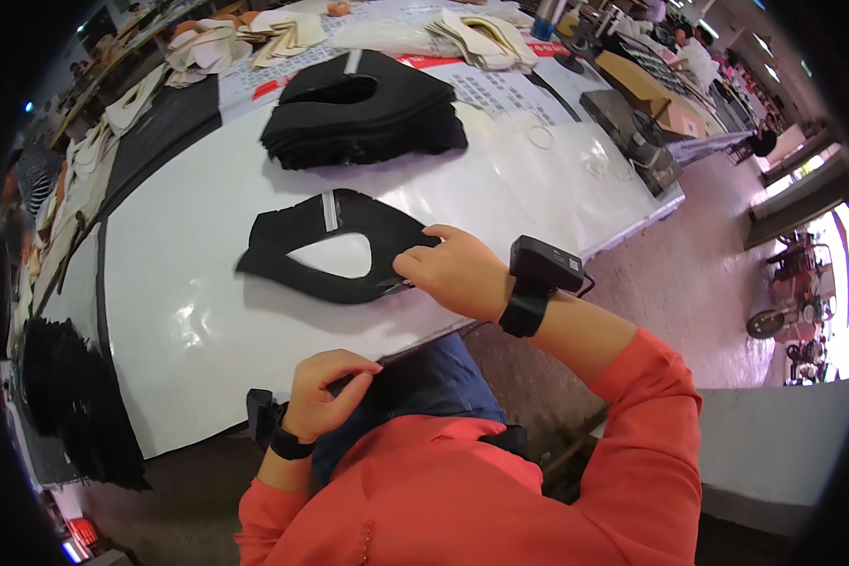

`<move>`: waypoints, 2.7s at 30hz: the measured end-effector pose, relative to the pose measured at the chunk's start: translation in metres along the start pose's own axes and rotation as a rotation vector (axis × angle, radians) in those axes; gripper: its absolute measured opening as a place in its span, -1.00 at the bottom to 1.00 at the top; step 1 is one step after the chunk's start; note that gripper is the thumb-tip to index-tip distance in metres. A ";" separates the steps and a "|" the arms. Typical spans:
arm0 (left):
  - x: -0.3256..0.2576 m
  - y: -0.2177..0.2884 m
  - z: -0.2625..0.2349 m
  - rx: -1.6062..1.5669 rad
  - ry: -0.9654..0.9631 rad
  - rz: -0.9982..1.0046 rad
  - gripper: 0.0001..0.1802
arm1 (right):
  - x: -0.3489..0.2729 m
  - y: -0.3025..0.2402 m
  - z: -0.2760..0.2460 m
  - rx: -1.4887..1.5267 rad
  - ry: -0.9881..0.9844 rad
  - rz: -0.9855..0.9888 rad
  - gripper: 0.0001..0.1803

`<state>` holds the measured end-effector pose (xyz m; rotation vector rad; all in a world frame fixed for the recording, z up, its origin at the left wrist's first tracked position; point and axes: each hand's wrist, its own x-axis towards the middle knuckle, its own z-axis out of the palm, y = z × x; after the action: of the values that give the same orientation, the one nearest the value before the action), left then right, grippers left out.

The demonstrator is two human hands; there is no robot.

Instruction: Gathering and trimming excess material or loose threads from black shoe upper components using snips.

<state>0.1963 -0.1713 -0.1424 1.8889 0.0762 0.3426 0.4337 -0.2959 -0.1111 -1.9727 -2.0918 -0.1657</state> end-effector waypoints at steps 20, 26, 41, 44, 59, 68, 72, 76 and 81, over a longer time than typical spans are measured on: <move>-0.003 -0.007 0.008 0.015 0.181 -0.051 -0.75 | -0.181 0.231 -0.029 -0.164 0.610 1.377 -0.69; -0.003 -0.004 0.009 -0.071 0.213 -0.125 -0.77 | -0.168 0.246 -0.019 -0.365 0.565 1.089 -0.67; -0.007 -0.006 0.009 -0.116 0.231 -0.089 -0.80 | -0.087 0.115 -0.013 -0.224 0.565 0.492 -0.79; -0.008 -0.005 0.009 -0.127 0.242 -0.080 -0.81 | -0.064 0.083 -0.018 -0.073 0.500 0.449 -0.80; -0.025 0.014 0.009 -0.363 0.487 -0.089 -0.36 | 0.032 -0.098 0.001 0.806 0.213 -0.118 -0.67; -0.071 0.010 0.001 -0.154 0.590 -0.359 -0.67 | 0.043 -0.119 0.013 0.997 0.141 0.007 -0.73; -0.060 0.012 -0.008 0.107 0.459 -0.340 -0.78 | 0.034 -0.094 0.009 0.938 0.138 0.055 -0.71; -0.033 0.012 -0.010 0.224 0.427 -0.298 -0.84 | 0.024 -0.062 -0.002 0.878 0.133 0.116 -0.72; -0.027 0.011 -0.018 0.198 0.481 -0.258 -0.81 | 0.023 -0.044 -0.020 1.017 0.037 0.329 -0.85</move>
<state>0.1646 -0.1640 -0.1320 1.9242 0.6917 0.6213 0.3916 -0.2819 -0.0818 -1.5561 -1.3233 0.7578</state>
